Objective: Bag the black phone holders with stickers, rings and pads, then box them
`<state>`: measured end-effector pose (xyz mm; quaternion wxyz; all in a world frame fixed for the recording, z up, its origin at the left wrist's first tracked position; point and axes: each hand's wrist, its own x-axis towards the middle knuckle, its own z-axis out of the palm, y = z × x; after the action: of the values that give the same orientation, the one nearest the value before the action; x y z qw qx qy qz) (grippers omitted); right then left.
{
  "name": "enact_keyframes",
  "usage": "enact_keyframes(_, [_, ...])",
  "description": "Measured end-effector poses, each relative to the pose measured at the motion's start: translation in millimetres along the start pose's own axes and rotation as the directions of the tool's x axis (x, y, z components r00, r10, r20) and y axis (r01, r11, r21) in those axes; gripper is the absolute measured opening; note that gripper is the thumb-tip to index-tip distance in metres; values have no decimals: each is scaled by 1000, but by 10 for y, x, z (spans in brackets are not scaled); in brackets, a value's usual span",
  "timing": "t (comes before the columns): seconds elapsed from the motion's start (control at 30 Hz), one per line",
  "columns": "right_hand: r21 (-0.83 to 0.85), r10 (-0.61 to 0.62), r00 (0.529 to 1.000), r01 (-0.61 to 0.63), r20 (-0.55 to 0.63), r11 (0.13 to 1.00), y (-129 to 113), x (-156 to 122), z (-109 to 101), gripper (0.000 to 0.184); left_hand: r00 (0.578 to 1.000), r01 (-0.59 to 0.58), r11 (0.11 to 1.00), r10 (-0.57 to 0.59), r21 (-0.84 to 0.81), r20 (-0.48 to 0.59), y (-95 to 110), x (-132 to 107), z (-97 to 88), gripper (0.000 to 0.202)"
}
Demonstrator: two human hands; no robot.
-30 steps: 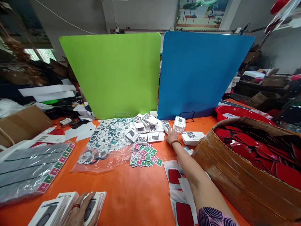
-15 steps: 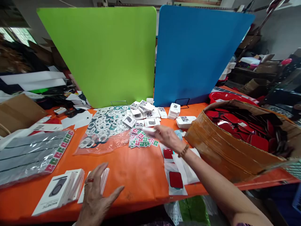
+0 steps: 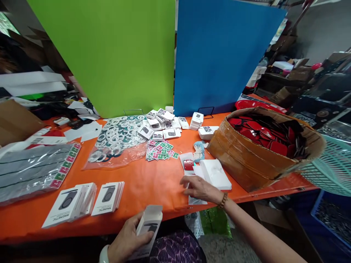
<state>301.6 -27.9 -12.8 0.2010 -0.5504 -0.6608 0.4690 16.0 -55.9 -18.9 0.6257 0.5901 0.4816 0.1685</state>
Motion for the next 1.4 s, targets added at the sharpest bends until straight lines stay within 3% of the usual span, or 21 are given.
enact_keyframes(0.1, [-332, 8, 988, -61, -156, 941, 220, -76, -205, 36, 990, 137, 931, -137, -338, 23, -77, -2, 30, 27])
enact_keyframes(0.2, [-434, 26, 993, -75, -116, 898, 340, -49, -252, 34, 971, 232, 799, -223, -555, 83, -130, -1, 91, 35])
enact_keyframes(0.33, [-472, 14, 993, -69, -119, 879, 432, 137, -205, 16, 964, 257, 762, -248, -595, 100, -122, -1, 146, 38])
enact_keyframes(0.53, [-470, -32, 989, -39, -142, 882, 490, 299, -184, 17, 955, 288, 742, -272, -606, 121, -98, -19, 136, 38])
enact_keyframes(0.63, [-368, -64, 991, 17, -118, 930, 429, 300, -182, 21, 951, 300, 728, -279, -617, 132, -124, -15, 133, 41])
enact_keyframes(0.83, [44, -53, 995, 57, -89, 997, 345, 411, -118, 37, 946, 320, 700, -267, -638, 182, -156, 34, 155, 41])
enact_keyframes(0.93, [199, 11, 998, -24, 66, 980, 354, 459, -92, 36, 943, 330, 677, -264, -658, 201, -190, 46, 152, 41])
enact_keyframes(1.03, [257, 8, 972, -70, 235, 964, 359, 473, -70, 55, 939, 344, 660, -257, -668, 230, -255, 45, 134, 41])
enact_keyframes(1.17, [379, -4, 959, -108, 284, 919, 293, 480, -17, 52, 940, 340, 649, -210, -681, 270, -341, 36, 113, 43])
enact_keyframes(1.27, [433, -35, 969, -77, 244, 898, 98, 470, 32, 48, 933, 350, 635, -175, -689, 313, -358, 32, 112, 45])
enact_keyframes(1.4, [408, -125, 972, 35, 197, 912, -365, 426, 125, 41, 907, 390, 641, -144, -661, 396, -328, 27, 139, 47])
